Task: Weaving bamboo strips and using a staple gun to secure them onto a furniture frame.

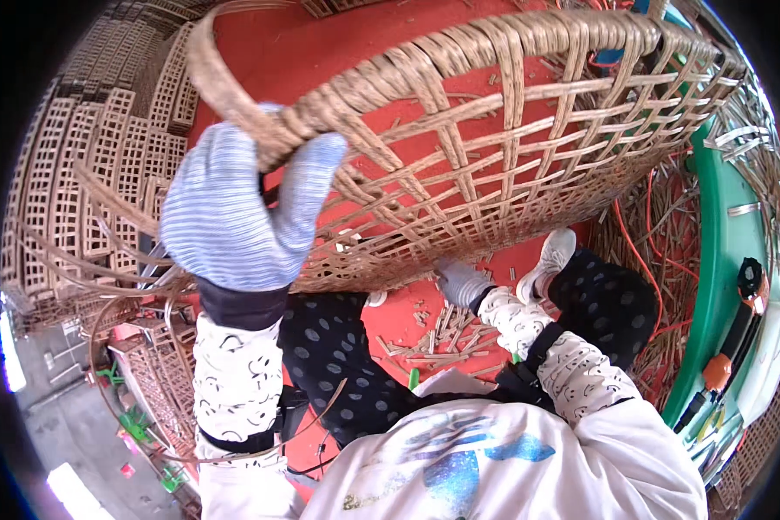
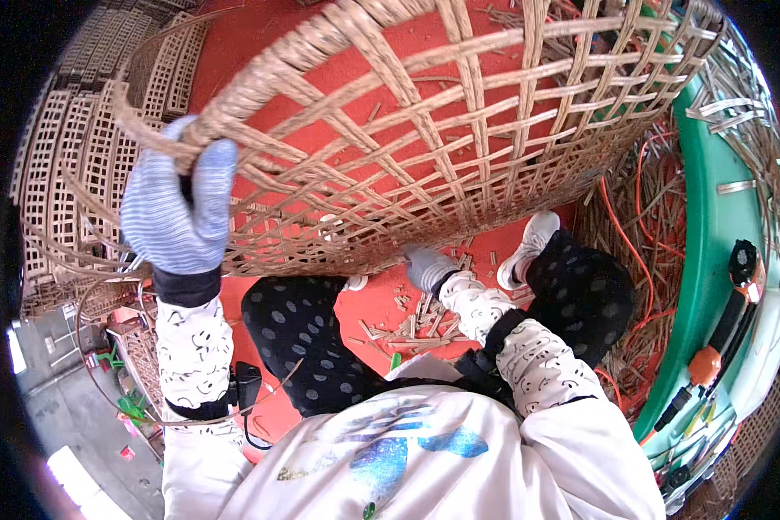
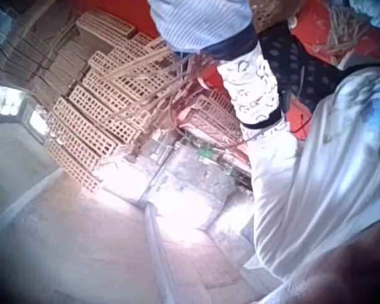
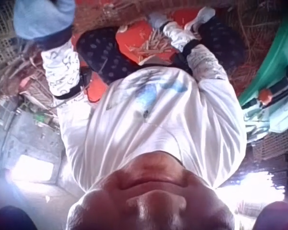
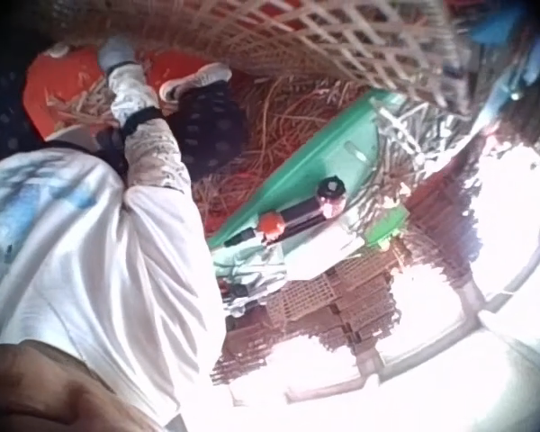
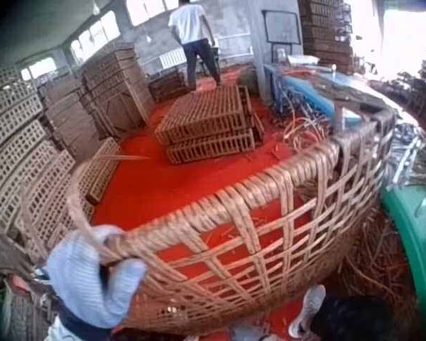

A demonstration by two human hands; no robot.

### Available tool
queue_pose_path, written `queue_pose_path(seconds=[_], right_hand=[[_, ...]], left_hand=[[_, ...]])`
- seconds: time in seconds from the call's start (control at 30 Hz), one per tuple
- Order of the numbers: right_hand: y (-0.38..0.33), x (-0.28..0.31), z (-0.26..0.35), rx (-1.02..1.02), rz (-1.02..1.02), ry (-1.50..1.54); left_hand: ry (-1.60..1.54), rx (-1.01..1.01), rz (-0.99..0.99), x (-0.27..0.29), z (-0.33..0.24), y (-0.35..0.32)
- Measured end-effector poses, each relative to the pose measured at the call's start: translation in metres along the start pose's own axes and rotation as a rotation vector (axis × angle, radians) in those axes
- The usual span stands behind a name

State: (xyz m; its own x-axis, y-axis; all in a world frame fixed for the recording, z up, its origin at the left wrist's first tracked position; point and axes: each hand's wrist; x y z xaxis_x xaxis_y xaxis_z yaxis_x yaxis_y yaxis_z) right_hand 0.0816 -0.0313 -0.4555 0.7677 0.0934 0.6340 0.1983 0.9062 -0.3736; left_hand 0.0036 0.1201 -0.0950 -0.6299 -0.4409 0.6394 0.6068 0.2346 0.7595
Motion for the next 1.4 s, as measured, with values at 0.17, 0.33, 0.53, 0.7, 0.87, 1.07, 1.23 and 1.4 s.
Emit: queue_pose_path(seconds=[0.17,0.33,0.53,0.7,0.87,1.07,1.23,1.4], right_hand=[[-0.04,0.047,0.042,-0.088,0.113,-0.227],[-0.048,0.055,0.074,-0.097,0.21,-0.415],[-0.068,0.08,0.115,-0.147,0.225,-0.545],[-0.141,0.163,0.175,0.436,0.045,0.012],[-0.196,0.252,0.232,0.597,-0.742,0.464],[-0.195,0.241,0.287,0.438,-0.534,0.534],[-0.212,0.236,0.301,0.514,-0.344,1.295],[-0.228,0.231,0.32,0.293,-0.261,1.42]], left_hand=[[0.02,-0.042,-0.089,0.014,-0.016,-0.003],[-0.029,-0.011,-0.075,0.035,-0.025,-0.018],[-0.073,0.043,-0.036,0.052,-0.026,-0.032],[-0.188,0.023,-0.006,0.07,-0.033,-0.05],[-0.243,0.059,0.078,0.091,-0.047,-0.068],[-0.256,0.201,0.171,0.111,-0.052,-0.075],[-0.167,0.17,0.422,0.123,-0.051,-0.07],[-0.083,-0.01,0.339,0.121,-0.045,-0.066]])
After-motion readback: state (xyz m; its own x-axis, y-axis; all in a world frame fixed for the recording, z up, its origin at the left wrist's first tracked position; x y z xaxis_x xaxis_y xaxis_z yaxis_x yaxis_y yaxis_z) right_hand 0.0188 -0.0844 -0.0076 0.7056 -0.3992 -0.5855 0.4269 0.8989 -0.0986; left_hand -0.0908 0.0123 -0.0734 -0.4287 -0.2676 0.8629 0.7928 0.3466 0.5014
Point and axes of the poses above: each hand's wrist, its own y-axis towards the middle knuckle, its own x-axis out of the back of the hand, z = x × y, and after that the axes turned 14 degrees about -z, right-handed
